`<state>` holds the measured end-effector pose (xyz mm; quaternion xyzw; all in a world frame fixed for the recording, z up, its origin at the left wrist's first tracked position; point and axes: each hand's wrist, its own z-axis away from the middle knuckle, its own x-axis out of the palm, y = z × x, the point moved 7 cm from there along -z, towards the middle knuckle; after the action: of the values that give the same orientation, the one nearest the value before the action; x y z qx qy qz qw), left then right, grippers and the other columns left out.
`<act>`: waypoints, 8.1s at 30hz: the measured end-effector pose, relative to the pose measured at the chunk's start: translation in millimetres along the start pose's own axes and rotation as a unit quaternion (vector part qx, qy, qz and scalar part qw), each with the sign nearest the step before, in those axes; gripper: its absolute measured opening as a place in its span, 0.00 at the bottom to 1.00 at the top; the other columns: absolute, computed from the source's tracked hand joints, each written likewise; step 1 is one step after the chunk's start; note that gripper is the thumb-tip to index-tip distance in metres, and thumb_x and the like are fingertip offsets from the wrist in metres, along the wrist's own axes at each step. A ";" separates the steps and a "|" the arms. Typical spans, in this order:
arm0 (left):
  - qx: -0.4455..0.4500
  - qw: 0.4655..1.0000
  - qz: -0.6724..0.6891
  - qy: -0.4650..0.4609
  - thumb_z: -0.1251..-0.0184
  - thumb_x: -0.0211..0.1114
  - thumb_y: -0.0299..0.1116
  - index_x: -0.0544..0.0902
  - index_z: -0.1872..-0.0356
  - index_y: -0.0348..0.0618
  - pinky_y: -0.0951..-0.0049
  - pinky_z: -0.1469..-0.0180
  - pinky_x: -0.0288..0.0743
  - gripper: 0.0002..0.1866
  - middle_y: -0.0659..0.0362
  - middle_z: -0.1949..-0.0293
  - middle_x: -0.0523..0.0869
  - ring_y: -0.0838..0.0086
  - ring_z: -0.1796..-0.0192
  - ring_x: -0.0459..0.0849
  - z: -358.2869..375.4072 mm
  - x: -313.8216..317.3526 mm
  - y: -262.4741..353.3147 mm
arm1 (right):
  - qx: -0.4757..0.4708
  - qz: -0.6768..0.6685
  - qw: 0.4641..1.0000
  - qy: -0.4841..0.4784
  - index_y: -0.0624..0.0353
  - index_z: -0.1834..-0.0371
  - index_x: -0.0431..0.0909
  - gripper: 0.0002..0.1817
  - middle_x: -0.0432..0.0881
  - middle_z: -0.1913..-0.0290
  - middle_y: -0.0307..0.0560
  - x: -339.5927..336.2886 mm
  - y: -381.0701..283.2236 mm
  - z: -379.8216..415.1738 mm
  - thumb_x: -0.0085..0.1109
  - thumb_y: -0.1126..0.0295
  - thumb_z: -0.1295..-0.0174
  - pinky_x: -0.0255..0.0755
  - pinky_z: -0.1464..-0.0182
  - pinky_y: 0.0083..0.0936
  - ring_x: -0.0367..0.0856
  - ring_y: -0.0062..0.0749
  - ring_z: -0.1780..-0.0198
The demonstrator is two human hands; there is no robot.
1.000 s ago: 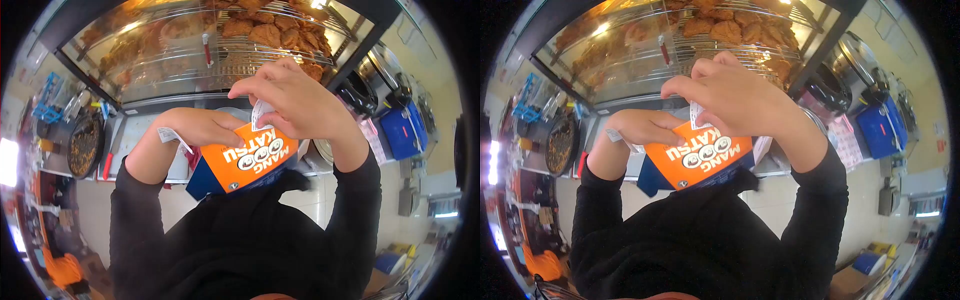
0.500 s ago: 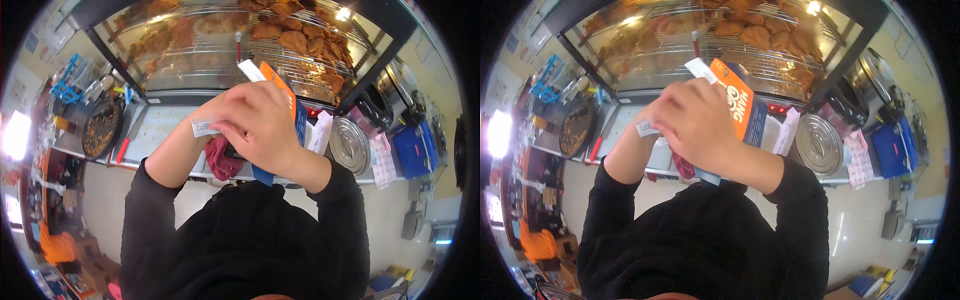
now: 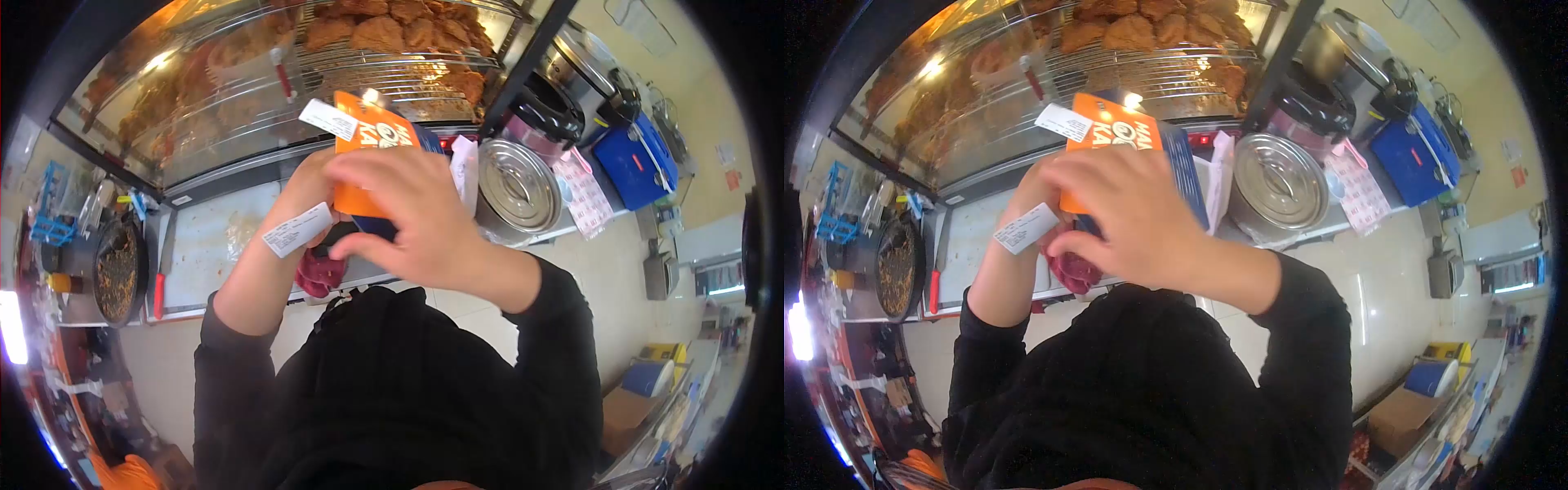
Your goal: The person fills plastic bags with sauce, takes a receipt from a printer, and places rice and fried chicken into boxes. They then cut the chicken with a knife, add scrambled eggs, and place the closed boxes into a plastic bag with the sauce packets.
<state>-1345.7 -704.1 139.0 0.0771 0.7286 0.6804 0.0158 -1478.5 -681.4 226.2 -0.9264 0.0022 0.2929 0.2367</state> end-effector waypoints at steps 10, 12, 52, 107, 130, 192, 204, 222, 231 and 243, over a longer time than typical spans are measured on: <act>-0.076 0.957 0.186 0.209 0.34 0.57 0.33 0.74 0.47 0.32 0.74 0.62 0.82 0.19 0.56 0.60 0.85 0.71 0.64 0.86 -18.6 12.6 -14.9 | -0.074 -0.014 0.997 0.012 0.47 0.73 0.80 0.11 0.83 0.64 0.30 -65.0 34.6 29.2 0.72 0.71 0.60 0.62 0.53 0.30 0.78 0.32 0.59; -0.065 0.947 0.206 0.237 0.34 0.57 0.32 0.74 0.46 0.31 0.74 0.60 0.82 0.19 0.55 0.58 0.85 0.72 0.62 0.87 -6.9 15.2 8.0 | -0.094 0.083 0.992 -0.016 0.48 0.73 0.79 0.11 0.83 0.65 0.32 -105.7 65.4 34.2 0.71 0.70 0.59 0.62 0.51 0.32 0.77 0.32 0.58; -0.197 0.910 -0.207 0.300 0.35 0.55 0.32 0.75 0.44 0.30 0.75 0.46 0.70 0.21 0.55 0.50 0.82 0.75 0.51 0.80 183.0 -141.5 39.7 | 0.423 0.368 0.803 -0.200 0.50 0.47 0.75 0.18 0.82 0.55 0.56 -109.6 326.5 200.8 0.57 0.58 0.39 0.73 0.52 0.45 0.81 0.53 0.54; -0.088 0.733 -0.592 0.325 0.65 0.74 0.31 0.75 0.48 0.41 0.61 0.46 0.72 0.34 0.48 0.55 0.82 0.53 0.49 0.79 93.0 -29.6 54.4 | 0.397 0.207 0.806 -0.387 0.54 0.48 0.61 0.40 0.79 0.53 0.60 -116.4 326.0 224.6 0.75 0.66 0.68 0.70 0.48 0.43 0.78 0.56 0.47; -0.259 0.692 -0.649 0.180 0.60 0.74 0.39 0.66 0.35 0.43 0.56 0.37 0.67 0.45 0.46 0.38 0.71 0.50 0.39 0.73 149.1 -242.4 -165.8 | 0.357 0.323 0.630 -0.610 0.54 0.40 0.69 0.38 0.81 0.52 0.58 122.5 285.8 113.5 0.71 0.64 0.61 0.74 0.48 0.38 0.80 0.51 0.48; -0.016 0.700 -0.541 0.466 0.39 0.66 0.35 0.82 0.65 0.43 0.64 0.59 0.73 0.08 0.56 0.66 0.81 0.62 0.62 0.79 237.2 -433.0 -89.7 | 0.286 -0.315 0.812 -0.400 0.60 0.53 0.76 0.25 0.83 0.54 0.48 256.3 -43.6 103.1 0.48 0.91 0.58 0.72 0.58 0.21 0.81 0.35 0.61; -0.128 0.814 -0.552 0.128 0.36 0.57 0.39 0.84 0.58 0.50 0.53 0.58 0.76 0.11 0.46 0.65 0.84 0.49 0.60 0.82 144.0 -337.7 -161.8 | 0.018 -0.487 0.869 -0.087 0.68 0.43 0.71 0.19 0.75 0.45 0.53 50.8 -45.3 70.3 0.49 0.72 0.35 0.72 0.48 0.28 0.77 0.32 0.48; -0.239 0.628 -0.571 0.472 0.39 0.62 0.31 0.80 0.57 0.36 0.58 0.53 0.72 0.12 0.46 0.60 0.83 0.50 0.55 0.80 310.7 -454.5 -113.2 | 0.753 -0.125 0.530 0.369 0.57 0.52 0.71 0.30 0.83 0.69 0.46 172.0 182.1 279.4 0.47 0.39 0.37 0.70 0.76 0.26 0.72 0.23 0.80; 0.103 0.791 -0.592 0.111 0.48 0.69 0.37 0.82 0.60 0.48 0.61 0.55 0.69 0.14 0.57 0.64 0.78 0.62 0.57 0.75 169.8 -246.8 -129.6 | 0.678 -0.117 0.565 0.455 0.64 0.53 0.71 0.15 0.82 0.65 0.53 148.2 170.2 305.9 0.37 0.67 0.34 0.77 0.69 0.26 0.83 0.33 0.68; 0.081 0.837 -0.500 0.206 0.41 0.64 0.33 0.85 0.70 0.45 0.61 0.61 0.74 0.06 0.57 0.71 0.84 0.58 0.65 0.81 103.7 -277.9 -116.7 | 0.674 -0.147 0.689 0.223 0.67 0.46 0.70 0.20 0.80 0.68 0.52 112.2 22.1 248.5 0.43 0.65 0.37 0.73 0.72 0.25 0.78 0.32 0.76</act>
<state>-1068.6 -646.1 -7.4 -0.4391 0.7070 0.5182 0.1969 -1523.3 -576.6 -22.5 -0.5446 0.1154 -0.0406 0.8297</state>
